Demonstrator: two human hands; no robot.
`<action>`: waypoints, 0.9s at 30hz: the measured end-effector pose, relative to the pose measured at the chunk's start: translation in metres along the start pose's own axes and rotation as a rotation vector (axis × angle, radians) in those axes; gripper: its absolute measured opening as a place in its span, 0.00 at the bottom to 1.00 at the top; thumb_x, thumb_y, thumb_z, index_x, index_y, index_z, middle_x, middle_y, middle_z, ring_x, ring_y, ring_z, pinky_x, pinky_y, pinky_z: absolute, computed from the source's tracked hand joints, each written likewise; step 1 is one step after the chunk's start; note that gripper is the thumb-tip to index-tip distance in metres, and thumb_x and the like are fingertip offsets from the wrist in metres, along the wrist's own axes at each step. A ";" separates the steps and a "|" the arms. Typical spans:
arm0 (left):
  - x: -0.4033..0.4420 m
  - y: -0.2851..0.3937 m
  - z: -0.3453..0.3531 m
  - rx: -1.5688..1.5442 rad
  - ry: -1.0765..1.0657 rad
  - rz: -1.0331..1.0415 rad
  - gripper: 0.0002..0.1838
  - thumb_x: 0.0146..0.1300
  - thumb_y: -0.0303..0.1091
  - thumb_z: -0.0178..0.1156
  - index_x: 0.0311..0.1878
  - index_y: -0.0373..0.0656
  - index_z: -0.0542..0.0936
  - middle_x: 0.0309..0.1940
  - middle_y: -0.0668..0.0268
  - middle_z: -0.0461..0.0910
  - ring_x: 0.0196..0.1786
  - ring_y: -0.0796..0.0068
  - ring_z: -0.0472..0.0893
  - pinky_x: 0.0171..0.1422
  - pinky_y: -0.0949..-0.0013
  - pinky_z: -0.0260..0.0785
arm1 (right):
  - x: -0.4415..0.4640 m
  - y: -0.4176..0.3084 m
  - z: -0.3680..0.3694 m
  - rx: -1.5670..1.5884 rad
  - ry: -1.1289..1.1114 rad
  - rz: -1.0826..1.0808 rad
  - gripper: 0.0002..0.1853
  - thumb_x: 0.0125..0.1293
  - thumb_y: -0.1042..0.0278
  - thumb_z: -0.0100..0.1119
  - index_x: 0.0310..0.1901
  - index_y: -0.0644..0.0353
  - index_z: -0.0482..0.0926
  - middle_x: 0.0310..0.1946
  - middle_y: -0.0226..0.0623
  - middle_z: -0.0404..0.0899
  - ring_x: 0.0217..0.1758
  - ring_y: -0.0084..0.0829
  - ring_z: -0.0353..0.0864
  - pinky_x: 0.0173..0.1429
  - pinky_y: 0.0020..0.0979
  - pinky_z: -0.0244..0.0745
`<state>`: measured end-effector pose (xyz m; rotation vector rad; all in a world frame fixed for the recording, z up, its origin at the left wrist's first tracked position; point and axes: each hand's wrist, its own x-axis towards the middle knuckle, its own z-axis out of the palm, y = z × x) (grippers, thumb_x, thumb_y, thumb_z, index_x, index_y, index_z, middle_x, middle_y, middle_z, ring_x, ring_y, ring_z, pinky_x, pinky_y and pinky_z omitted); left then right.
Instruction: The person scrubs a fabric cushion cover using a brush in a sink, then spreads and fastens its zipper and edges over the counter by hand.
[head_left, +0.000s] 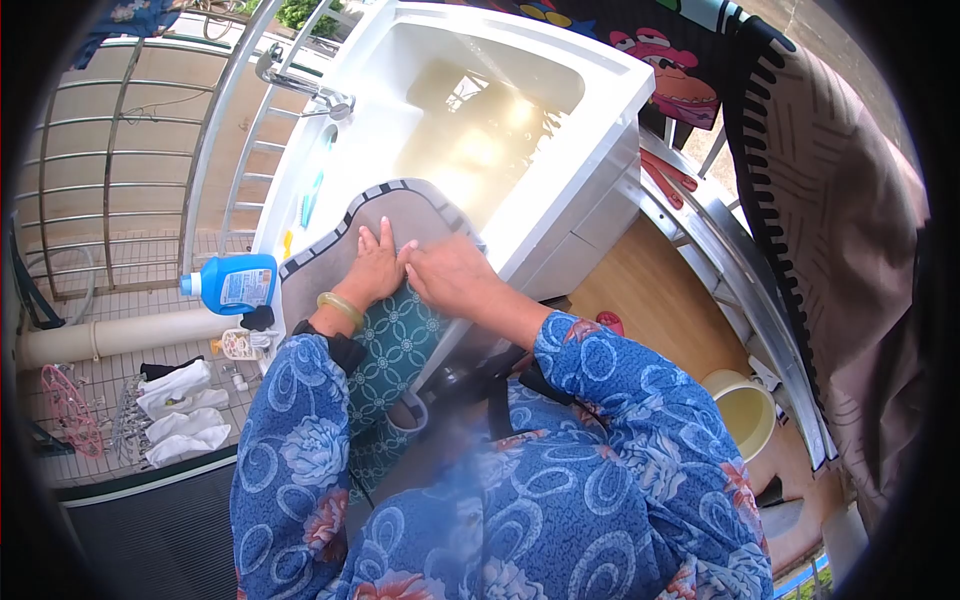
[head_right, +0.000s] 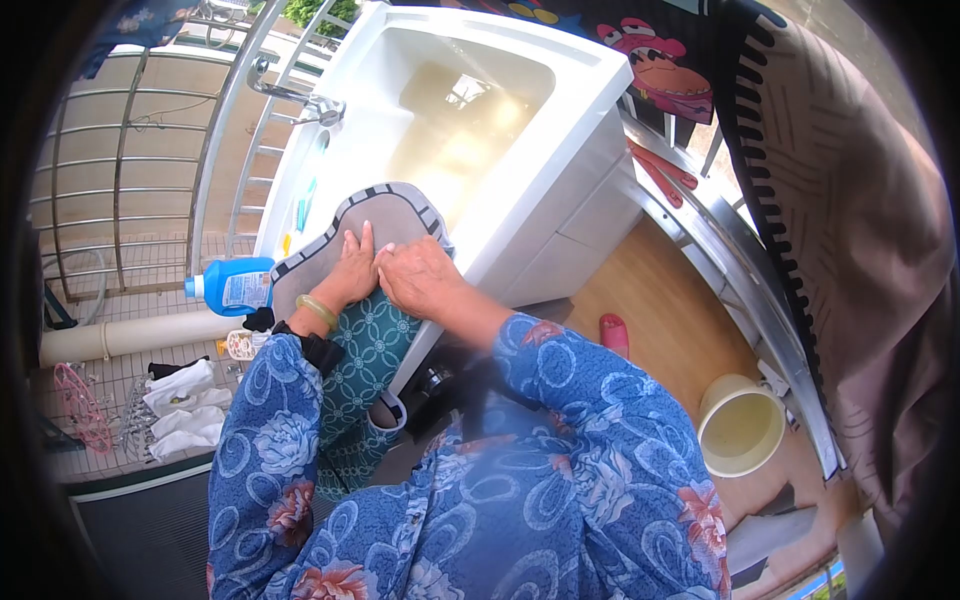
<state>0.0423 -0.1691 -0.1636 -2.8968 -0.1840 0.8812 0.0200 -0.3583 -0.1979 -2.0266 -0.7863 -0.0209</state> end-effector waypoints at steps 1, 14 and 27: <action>0.000 0.000 0.000 0.001 -0.003 -0.003 0.47 0.72 0.62 0.39 0.76 0.29 0.40 0.68 0.17 0.38 0.75 0.26 0.42 0.80 0.51 0.39 | 0.000 0.000 0.001 0.000 0.003 0.002 0.14 0.68 0.63 0.48 0.41 0.65 0.79 0.30 0.43 0.82 0.33 0.42 0.83 0.38 0.43 0.71; 0.002 -0.001 0.001 0.005 -0.005 -0.016 0.47 0.72 0.62 0.39 0.76 0.31 0.40 0.69 0.18 0.38 0.75 0.25 0.43 0.79 0.51 0.40 | -0.001 0.005 0.008 0.022 0.140 -0.051 0.14 0.65 0.62 0.54 0.41 0.67 0.79 0.21 0.44 0.79 0.26 0.45 0.80 0.32 0.44 0.72; 0.002 -0.001 0.001 0.012 -0.008 -0.019 0.47 0.72 0.63 0.39 0.76 0.32 0.40 0.70 0.20 0.37 0.75 0.26 0.43 0.79 0.51 0.41 | 0.000 0.004 0.006 0.036 0.137 -0.067 0.15 0.65 0.62 0.53 0.42 0.68 0.79 0.22 0.44 0.79 0.27 0.45 0.80 0.34 0.44 0.72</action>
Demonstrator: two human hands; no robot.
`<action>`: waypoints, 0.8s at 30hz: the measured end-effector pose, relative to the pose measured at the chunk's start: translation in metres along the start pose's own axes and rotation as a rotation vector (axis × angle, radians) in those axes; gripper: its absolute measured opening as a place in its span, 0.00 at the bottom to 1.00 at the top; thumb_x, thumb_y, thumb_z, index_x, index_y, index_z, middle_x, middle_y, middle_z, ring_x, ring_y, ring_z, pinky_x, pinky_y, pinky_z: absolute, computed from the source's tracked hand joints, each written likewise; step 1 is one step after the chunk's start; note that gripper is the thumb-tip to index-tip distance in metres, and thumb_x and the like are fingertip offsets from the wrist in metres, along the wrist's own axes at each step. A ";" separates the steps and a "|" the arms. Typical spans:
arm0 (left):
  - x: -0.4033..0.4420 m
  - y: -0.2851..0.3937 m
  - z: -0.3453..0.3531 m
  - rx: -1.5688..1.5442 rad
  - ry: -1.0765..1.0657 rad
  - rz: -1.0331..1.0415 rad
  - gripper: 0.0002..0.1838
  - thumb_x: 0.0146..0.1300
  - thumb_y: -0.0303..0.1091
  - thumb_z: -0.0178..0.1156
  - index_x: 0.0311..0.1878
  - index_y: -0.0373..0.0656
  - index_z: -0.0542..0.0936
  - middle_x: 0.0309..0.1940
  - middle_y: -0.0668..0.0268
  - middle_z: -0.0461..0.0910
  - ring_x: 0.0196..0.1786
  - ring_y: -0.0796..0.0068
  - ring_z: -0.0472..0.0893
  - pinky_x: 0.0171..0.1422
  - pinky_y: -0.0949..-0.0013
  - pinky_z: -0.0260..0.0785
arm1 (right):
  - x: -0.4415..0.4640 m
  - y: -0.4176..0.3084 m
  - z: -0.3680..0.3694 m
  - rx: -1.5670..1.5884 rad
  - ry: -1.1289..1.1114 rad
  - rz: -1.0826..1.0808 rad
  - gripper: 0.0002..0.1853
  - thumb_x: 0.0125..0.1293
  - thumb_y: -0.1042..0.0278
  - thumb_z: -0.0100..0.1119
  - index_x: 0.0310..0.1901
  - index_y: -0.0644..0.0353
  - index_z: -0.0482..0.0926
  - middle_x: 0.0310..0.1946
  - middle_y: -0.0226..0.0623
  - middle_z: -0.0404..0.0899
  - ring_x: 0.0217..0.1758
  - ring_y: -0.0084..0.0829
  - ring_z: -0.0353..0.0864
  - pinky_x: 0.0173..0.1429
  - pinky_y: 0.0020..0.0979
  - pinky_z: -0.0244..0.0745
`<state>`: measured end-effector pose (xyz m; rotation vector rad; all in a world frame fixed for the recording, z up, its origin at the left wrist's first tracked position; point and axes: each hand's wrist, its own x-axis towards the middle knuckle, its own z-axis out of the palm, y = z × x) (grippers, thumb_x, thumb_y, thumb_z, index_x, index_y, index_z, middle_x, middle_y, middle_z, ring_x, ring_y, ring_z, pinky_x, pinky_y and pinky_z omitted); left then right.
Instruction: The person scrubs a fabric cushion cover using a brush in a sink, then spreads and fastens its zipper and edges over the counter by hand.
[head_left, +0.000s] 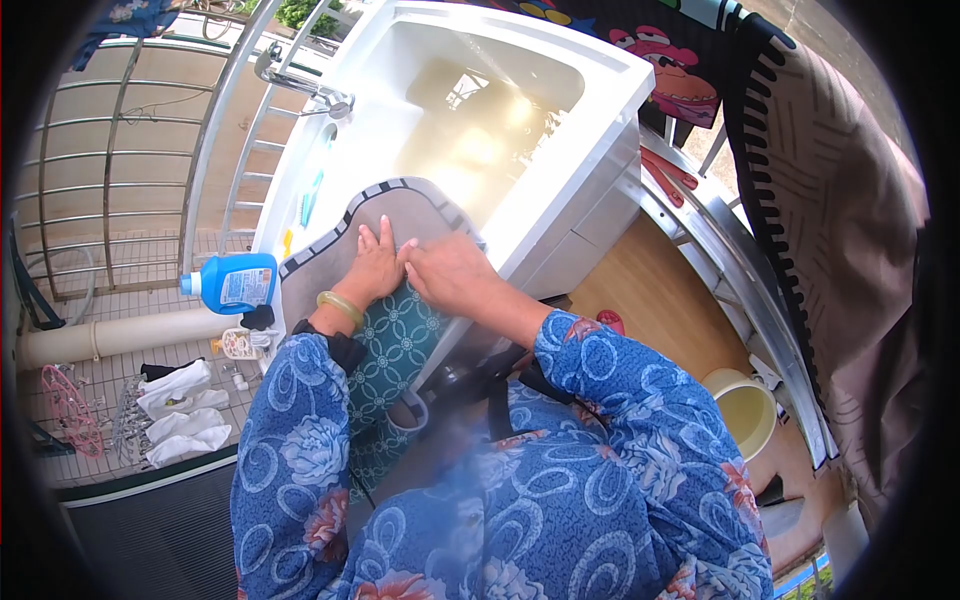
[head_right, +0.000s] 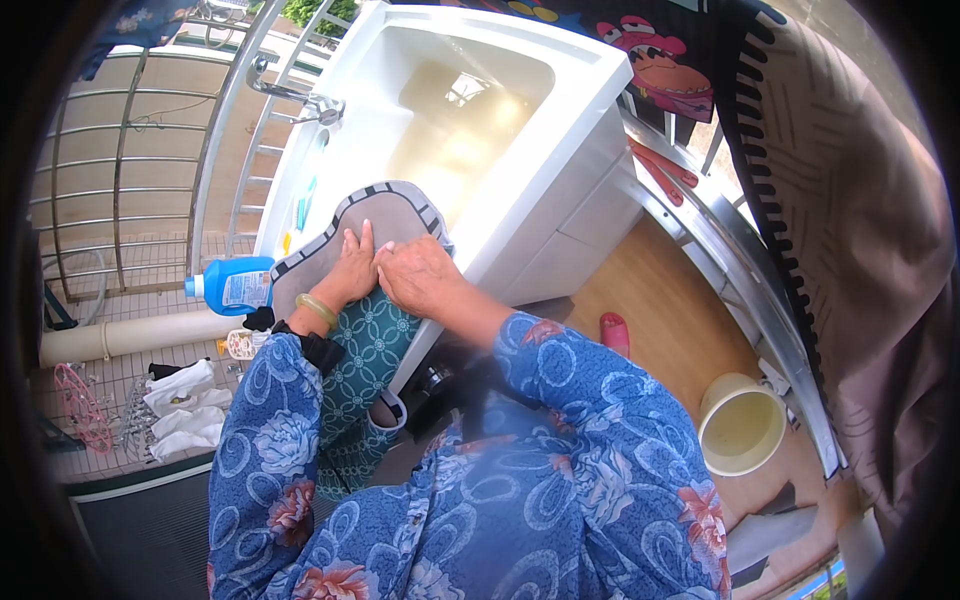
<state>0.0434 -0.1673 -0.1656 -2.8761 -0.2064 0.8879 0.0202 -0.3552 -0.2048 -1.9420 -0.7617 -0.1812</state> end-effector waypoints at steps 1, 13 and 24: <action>-0.001 0.001 -0.001 -0.001 -0.004 -0.005 0.47 0.72 0.63 0.40 0.76 0.32 0.40 0.70 0.20 0.37 0.75 0.26 0.43 0.79 0.50 0.41 | 0.000 0.000 0.000 -0.004 0.001 -0.002 0.15 0.65 0.62 0.53 0.42 0.68 0.79 0.22 0.44 0.79 0.27 0.45 0.80 0.34 0.44 0.72; 0.002 -0.002 0.002 0.008 0.005 -0.001 0.47 0.72 0.63 0.39 0.76 0.33 0.40 0.70 0.20 0.38 0.75 0.26 0.44 0.79 0.51 0.41 | 0.000 0.000 0.000 -0.012 -0.014 -0.004 0.15 0.66 0.62 0.53 0.42 0.68 0.79 0.22 0.44 0.80 0.27 0.45 0.80 0.33 0.44 0.72; 0.000 -0.001 0.000 0.005 0.007 0.007 0.47 0.72 0.63 0.39 0.76 0.32 0.40 0.69 0.19 0.38 0.75 0.26 0.44 0.79 0.51 0.42 | 0.001 -0.003 -0.005 -0.017 -0.092 0.044 0.12 0.67 0.63 0.50 0.39 0.64 0.79 0.30 0.43 0.82 0.32 0.42 0.83 0.37 0.43 0.72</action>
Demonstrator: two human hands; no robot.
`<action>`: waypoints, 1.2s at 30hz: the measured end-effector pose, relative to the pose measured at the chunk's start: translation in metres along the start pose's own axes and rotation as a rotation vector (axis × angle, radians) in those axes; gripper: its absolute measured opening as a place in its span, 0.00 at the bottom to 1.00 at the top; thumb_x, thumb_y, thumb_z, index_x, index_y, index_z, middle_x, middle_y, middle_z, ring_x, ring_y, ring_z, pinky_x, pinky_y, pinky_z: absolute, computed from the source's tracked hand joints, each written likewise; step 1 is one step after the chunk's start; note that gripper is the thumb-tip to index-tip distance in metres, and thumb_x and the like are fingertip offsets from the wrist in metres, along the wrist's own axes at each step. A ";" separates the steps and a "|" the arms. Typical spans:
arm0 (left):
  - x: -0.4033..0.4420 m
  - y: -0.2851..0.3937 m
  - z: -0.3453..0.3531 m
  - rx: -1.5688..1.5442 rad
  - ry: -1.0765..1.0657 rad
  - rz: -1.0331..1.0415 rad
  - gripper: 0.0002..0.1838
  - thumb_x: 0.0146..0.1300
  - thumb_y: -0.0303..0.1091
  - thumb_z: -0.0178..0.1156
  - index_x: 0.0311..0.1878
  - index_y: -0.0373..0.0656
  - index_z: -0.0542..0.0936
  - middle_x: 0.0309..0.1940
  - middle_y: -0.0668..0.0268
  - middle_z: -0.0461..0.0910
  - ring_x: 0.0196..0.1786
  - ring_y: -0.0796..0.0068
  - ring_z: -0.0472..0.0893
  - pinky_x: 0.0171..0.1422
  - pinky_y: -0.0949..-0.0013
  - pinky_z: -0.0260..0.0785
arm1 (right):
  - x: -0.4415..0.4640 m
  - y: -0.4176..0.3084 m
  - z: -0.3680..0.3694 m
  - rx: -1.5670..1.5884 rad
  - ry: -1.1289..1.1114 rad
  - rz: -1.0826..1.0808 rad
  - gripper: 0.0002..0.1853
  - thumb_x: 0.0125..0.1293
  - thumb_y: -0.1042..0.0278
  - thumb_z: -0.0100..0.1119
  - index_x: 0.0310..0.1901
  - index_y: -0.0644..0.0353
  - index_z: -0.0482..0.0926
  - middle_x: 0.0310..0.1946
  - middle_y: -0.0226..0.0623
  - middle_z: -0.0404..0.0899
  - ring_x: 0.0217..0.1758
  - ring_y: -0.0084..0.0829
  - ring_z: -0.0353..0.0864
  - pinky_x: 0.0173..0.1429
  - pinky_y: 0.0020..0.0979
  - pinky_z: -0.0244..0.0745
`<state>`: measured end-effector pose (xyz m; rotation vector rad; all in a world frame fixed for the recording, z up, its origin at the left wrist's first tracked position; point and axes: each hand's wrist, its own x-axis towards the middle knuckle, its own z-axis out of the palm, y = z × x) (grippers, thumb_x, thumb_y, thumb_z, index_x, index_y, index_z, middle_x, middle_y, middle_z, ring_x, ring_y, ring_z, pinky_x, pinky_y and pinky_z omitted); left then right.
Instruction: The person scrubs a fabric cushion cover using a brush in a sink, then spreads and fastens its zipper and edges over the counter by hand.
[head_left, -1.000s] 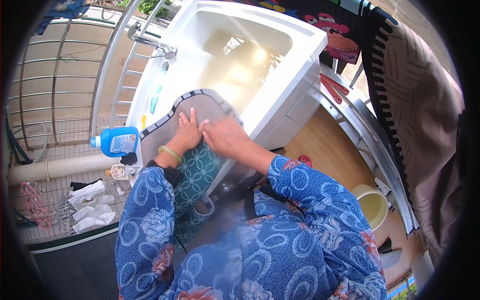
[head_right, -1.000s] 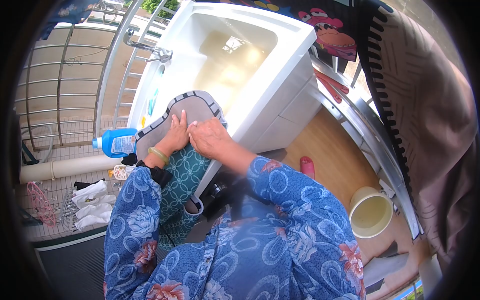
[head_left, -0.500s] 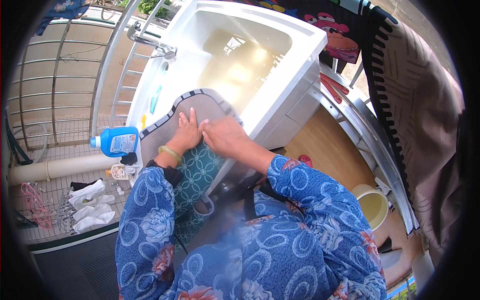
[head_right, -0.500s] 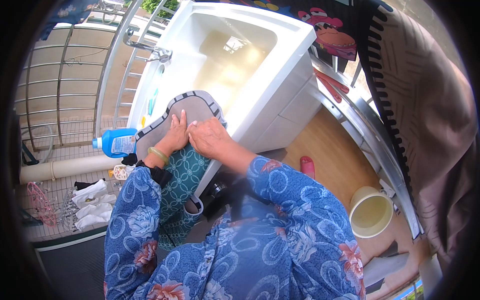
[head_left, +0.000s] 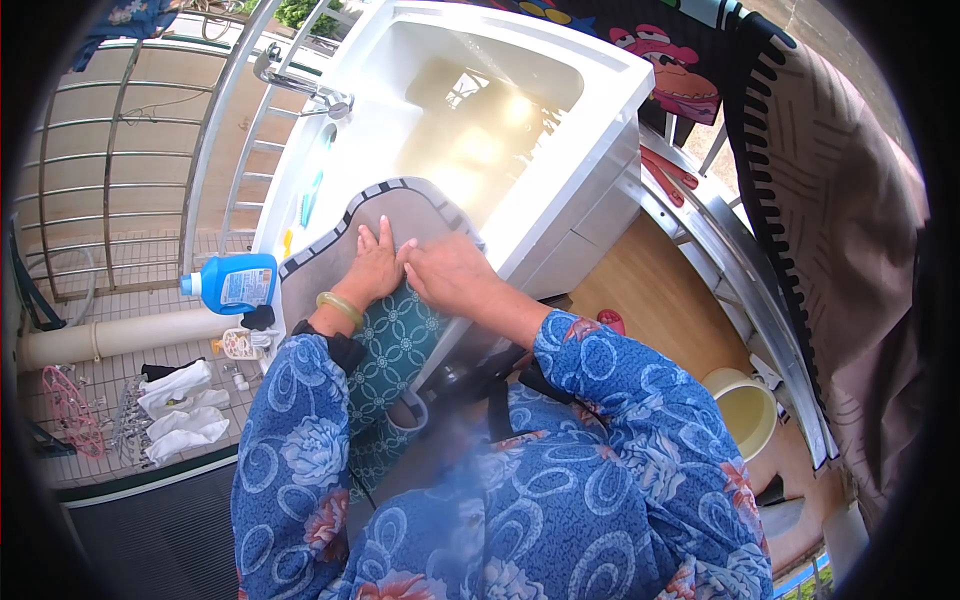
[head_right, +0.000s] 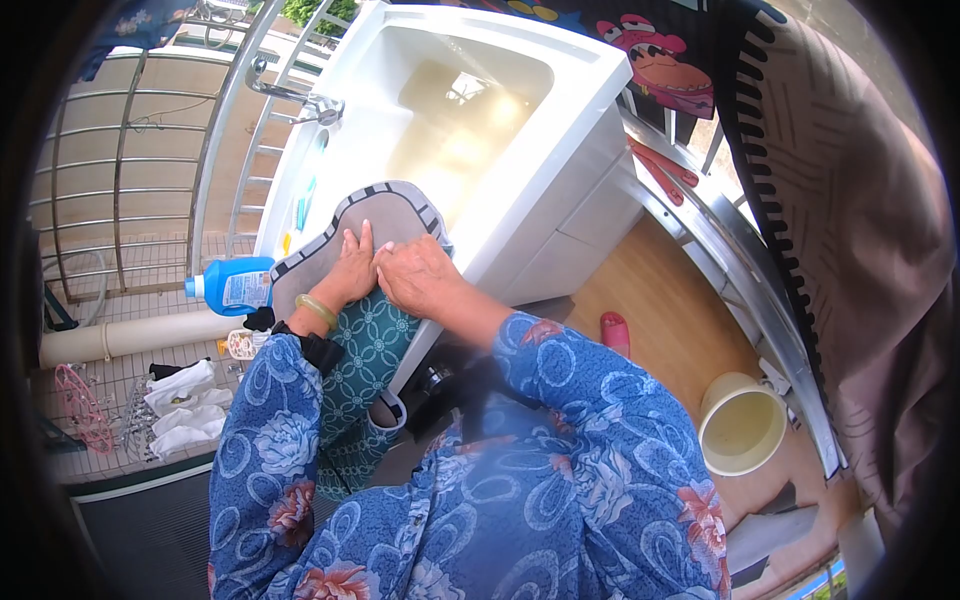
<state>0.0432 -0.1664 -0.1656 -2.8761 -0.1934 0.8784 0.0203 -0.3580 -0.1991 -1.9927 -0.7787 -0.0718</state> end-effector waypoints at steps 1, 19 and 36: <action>0.000 0.000 0.000 0.001 0.001 0.001 0.47 0.72 0.63 0.39 0.76 0.32 0.40 0.69 0.19 0.38 0.75 0.26 0.44 0.79 0.51 0.42 | 0.000 0.000 0.000 -0.001 -0.001 -0.002 0.12 0.67 0.63 0.50 0.39 0.64 0.79 0.30 0.43 0.82 0.32 0.42 0.83 0.38 0.43 0.72; 0.002 -0.003 0.003 -0.006 0.008 0.009 0.47 0.72 0.62 0.39 0.76 0.31 0.41 0.69 0.19 0.38 0.75 0.24 0.43 0.79 0.50 0.40 | -0.001 0.001 0.002 -0.021 0.004 -0.012 0.15 0.68 0.64 0.49 0.43 0.69 0.78 0.28 0.42 0.82 0.31 0.42 0.83 0.36 0.42 0.71; -0.003 0.003 -0.002 -0.015 -0.007 0.007 0.47 0.72 0.62 0.39 0.76 0.30 0.41 0.69 0.19 0.39 0.75 0.26 0.41 0.80 0.50 0.39 | 0.000 0.004 0.007 0.012 0.080 -0.035 0.15 0.65 0.63 0.53 0.41 0.69 0.79 0.21 0.44 0.79 0.26 0.45 0.80 0.32 0.44 0.72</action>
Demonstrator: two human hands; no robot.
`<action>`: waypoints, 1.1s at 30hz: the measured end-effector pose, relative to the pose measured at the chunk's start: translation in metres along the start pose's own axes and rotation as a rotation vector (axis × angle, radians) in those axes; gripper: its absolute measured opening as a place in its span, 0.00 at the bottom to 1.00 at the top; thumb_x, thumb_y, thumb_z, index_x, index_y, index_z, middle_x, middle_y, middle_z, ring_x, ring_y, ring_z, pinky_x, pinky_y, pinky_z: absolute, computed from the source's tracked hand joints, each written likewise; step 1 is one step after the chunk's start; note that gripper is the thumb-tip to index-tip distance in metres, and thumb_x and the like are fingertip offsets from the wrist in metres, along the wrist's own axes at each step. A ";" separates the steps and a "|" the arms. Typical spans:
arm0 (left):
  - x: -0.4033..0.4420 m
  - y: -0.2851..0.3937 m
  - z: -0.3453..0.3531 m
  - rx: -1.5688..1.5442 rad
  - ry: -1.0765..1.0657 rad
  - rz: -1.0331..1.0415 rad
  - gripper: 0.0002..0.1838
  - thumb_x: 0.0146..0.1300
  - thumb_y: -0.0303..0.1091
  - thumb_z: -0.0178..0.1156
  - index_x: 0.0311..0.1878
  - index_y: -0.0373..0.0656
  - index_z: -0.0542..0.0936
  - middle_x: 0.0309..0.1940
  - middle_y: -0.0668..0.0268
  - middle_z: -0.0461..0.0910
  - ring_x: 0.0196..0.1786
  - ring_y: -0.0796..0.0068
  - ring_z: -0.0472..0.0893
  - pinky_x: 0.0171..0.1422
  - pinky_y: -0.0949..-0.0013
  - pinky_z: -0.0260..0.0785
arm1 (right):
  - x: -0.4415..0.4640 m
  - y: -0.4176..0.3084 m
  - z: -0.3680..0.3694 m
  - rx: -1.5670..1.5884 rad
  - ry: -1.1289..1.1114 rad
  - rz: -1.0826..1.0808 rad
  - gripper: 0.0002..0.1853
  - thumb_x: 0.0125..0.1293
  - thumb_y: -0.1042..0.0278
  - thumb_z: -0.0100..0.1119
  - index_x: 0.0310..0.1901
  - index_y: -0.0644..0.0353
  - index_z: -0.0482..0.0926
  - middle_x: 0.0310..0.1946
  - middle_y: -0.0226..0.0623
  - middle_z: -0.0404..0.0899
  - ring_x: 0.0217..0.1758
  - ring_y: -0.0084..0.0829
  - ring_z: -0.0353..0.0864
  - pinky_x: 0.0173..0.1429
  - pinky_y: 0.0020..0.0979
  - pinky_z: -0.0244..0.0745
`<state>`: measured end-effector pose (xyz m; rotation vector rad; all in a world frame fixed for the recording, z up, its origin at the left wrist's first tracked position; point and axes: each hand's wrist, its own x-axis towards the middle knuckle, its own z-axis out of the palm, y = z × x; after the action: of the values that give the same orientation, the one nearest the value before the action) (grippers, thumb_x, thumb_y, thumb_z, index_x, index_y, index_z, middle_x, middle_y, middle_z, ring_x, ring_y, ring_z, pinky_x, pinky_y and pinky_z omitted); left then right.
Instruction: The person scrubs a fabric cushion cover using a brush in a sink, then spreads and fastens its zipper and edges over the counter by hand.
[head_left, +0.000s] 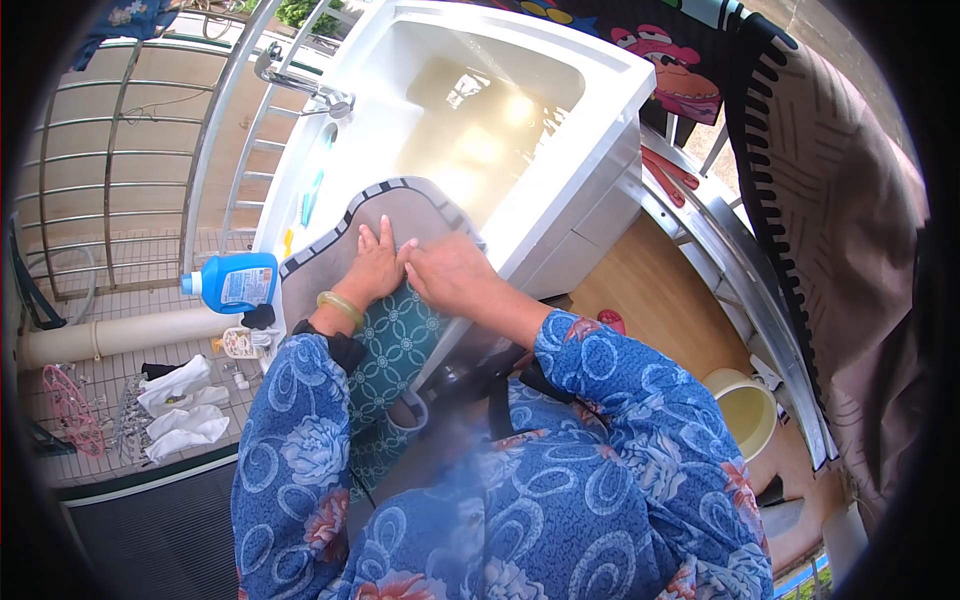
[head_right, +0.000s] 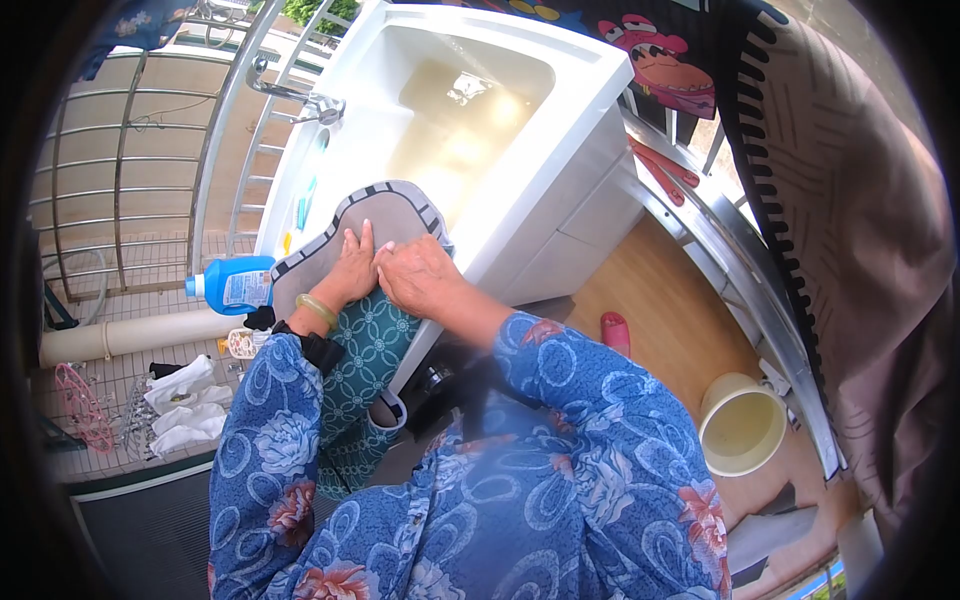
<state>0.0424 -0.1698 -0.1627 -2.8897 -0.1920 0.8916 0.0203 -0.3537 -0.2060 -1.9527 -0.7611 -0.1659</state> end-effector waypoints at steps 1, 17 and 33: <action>0.000 0.000 0.000 -0.004 0.004 -0.003 0.47 0.72 0.62 0.39 0.76 0.30 0.41 0.69 0.19 0.39 0.75 0.26 0.41 0.80 0.50 0.39 | 0.000 0.000 0.001 -0.005 0.010 -0.007 0.15 0.65 0.63 0.53 0.41 0.69 0.79 0.21 0.44 0.79 0.26 0.45 0.80 0.32 0.44 0.72; 0.002 -0.003 0.002 0.002 -0.003 0.007 0.47 0.72 0.62 0.40 0.76 0.30 0.40 0.69 0.18 0.38 0.75 0.26 0.41 0.80 0.51 0.39 | 0.000 -0.001 -0.001 -0.007 0.001 0.002 0.14 0.65 0.63 0.52 0.39 0.68 0.79 0.20 0.44 0.79 0.25 0.46 0.80 0.33 0.44 0.73; 0.010 -0.013 0.011 0.012 0.009 0.031 0.47 0.72 0.62 0.40 0.76 0.30 0.40 0.69 0.17 0.37 0.75 0.25 0.42 0.80 0.51 0.39 | 0.000 -0.001 -0.002 -0.014 -0.001 0.010 0.15 0.65 0.63 0.52 0.40 0.69 0.79 0.20 0.45 0.79 0.25 0.46 0.80 0.32 0.44 0.73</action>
<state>0.0433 -0.1547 -0.1750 -2.8924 -0.1408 0.8810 0.0201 -0.3552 -0.2040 -1.9693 -0.7532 -0.1643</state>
